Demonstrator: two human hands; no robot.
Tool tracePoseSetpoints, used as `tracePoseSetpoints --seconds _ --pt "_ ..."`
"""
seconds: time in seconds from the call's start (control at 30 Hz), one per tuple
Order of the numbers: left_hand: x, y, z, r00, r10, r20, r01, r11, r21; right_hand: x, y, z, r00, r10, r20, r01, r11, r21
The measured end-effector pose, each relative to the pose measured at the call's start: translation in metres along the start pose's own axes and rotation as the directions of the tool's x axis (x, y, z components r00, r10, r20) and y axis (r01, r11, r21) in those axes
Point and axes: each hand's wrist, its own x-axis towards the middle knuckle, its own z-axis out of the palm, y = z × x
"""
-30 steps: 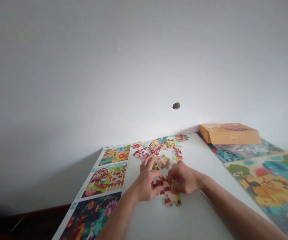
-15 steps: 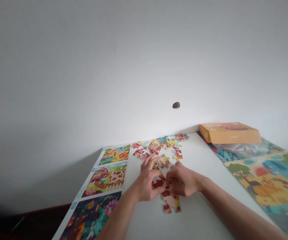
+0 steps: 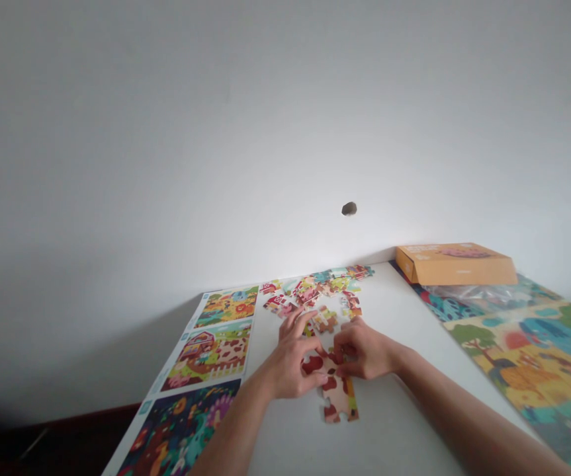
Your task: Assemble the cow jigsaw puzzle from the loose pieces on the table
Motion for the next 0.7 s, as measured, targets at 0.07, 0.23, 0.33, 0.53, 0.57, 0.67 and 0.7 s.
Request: tracePoseSetpoints --seconds 0.07,0.23,0.33,0.53,0.57,0.67,0.7 --pt "0.0001 -0.0011 0.0009 1.0 0.001 0.0 -0.001 1.0 0.002 0.0003 -0.0003 -0.0001 1.0 0.002 0.011 -0.002 1.0 -0.013" --pt "0.0003 -0.001 0.0009 1.0 0.004 0.001 -0.004 1.0 0.004 0.001 -0.0001 0.0 1.0 -0.012 0.026 0.013 0.999 -0.029" --pt "0.0004 -0.0007 0.0005 1.0 0.009 0.002 -0.009 1.0 0.001 0.0013 0.001 0.0005 1.0 -0.018 0.019 0.018 1.0 -0.011" --pt "0.0008 -0.0029 0.0021 1.0 0.01 0.008 -0.01 1.0 0.004 0.0016 0.0005 0.0003 1.0 -0.025 0.013 0.025 1.0 -0.001" --pt "0.0008 -0.0033 0.0025 1.0 0.012 0.006 -0.012 1.0 0.003 0.0015 -0.0001 0.0002 1.0 -0.025 0.013 0.025 1.0 -0.001" --pt "0.0009 -0.004 0.0035 1.0 0.016 -0.001 -0.016 1.0 0.004 0.0011 -0.0025 0.0006 0.999 -0.029 0.023 0.029 1.0 -0.003" --pt "0.001 -0.004 0.0037 1.0 0.015 0.0 -0.015 1.0 0.006 0.0012 -0.0034 0.0012 0.999 -0.027 0.025 0.028 1.0 -0.007"
